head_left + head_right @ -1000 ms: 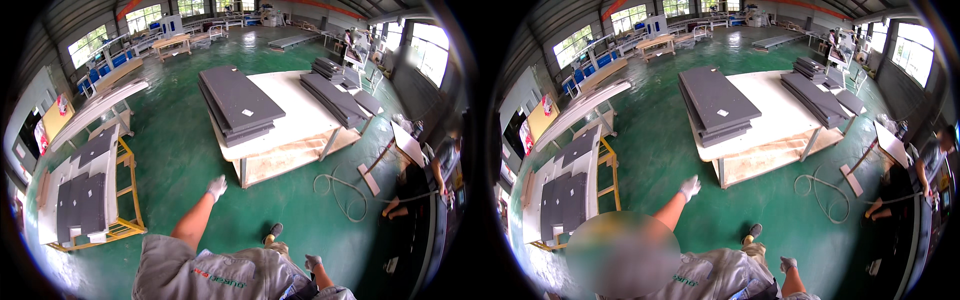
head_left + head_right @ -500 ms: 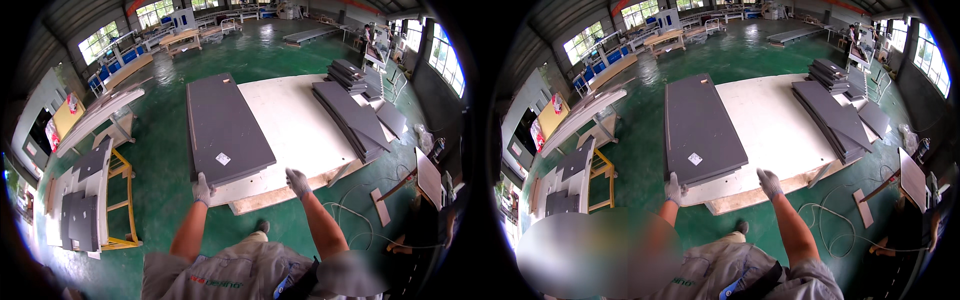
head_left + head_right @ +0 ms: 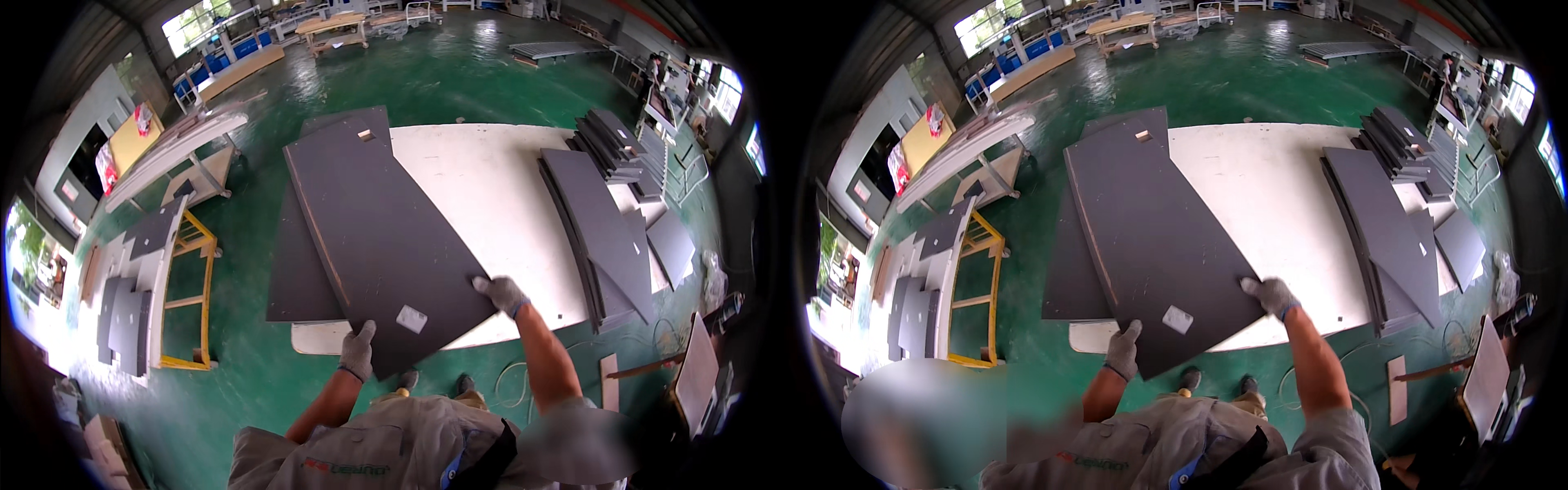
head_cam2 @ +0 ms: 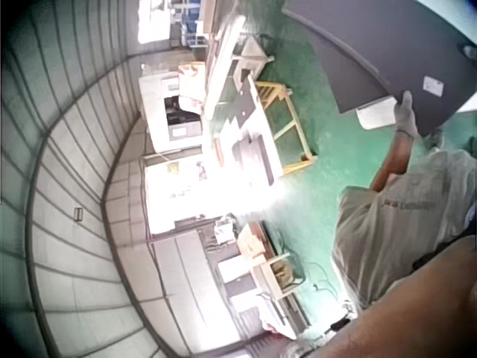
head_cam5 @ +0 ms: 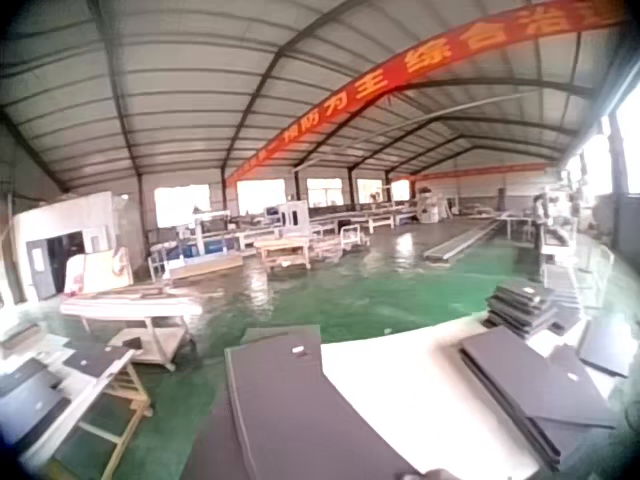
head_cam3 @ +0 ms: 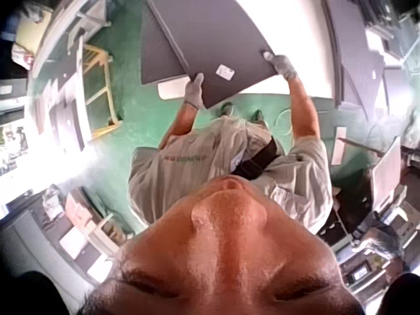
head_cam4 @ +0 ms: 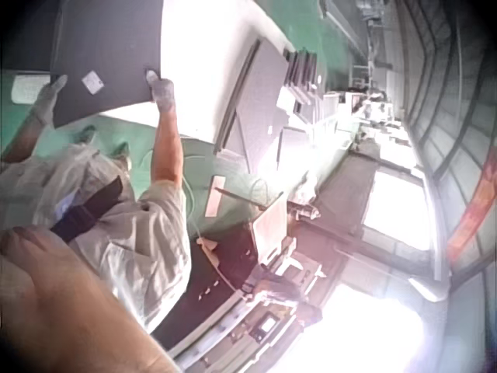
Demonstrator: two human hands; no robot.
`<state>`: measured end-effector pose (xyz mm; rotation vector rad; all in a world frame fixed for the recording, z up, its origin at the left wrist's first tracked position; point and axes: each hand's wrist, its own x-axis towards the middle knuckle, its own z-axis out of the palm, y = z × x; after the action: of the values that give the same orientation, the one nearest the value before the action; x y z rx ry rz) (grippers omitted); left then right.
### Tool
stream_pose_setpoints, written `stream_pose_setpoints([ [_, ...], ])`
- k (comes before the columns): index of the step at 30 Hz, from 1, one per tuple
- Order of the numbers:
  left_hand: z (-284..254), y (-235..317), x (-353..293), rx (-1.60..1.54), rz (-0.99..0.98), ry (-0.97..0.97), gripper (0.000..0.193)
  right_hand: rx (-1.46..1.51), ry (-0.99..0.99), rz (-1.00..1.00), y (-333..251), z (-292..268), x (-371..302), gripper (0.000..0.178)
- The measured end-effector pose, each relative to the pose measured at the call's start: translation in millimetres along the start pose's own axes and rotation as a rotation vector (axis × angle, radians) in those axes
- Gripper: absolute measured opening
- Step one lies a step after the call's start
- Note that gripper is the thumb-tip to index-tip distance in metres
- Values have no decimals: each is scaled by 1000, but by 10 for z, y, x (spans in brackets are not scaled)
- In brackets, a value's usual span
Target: The person handles large grey panels and wooden trim pieces in a workshop. They pick up panels, place them on a workbench, and apply white strips to the edges. The person also stacks the panels and attaches wooden trim to the sides of the panels.
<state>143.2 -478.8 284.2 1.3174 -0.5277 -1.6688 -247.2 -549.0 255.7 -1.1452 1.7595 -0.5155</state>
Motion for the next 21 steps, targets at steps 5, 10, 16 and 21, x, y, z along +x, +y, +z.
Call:
stream_pose_setpoints([
  [5, 491, -784, -163, 319, 172, 244, 48, 146, 103, 42, 443, -519, -1012, 63],
  [10, 1299, -914, -391, 510, 207, 136, 49, 97, 267, -30, 1452, -943, -1391, 56],
  [16, 1664, -1283, 72, 787, 163, -12, 52, 291, 385, 31, 1976, -1088, -1657, 55],
  [21, 1538, -2325, 324, 858, 65, 48, 83, 394, 352, -56, 2047, -1040, -1813, 51],
])
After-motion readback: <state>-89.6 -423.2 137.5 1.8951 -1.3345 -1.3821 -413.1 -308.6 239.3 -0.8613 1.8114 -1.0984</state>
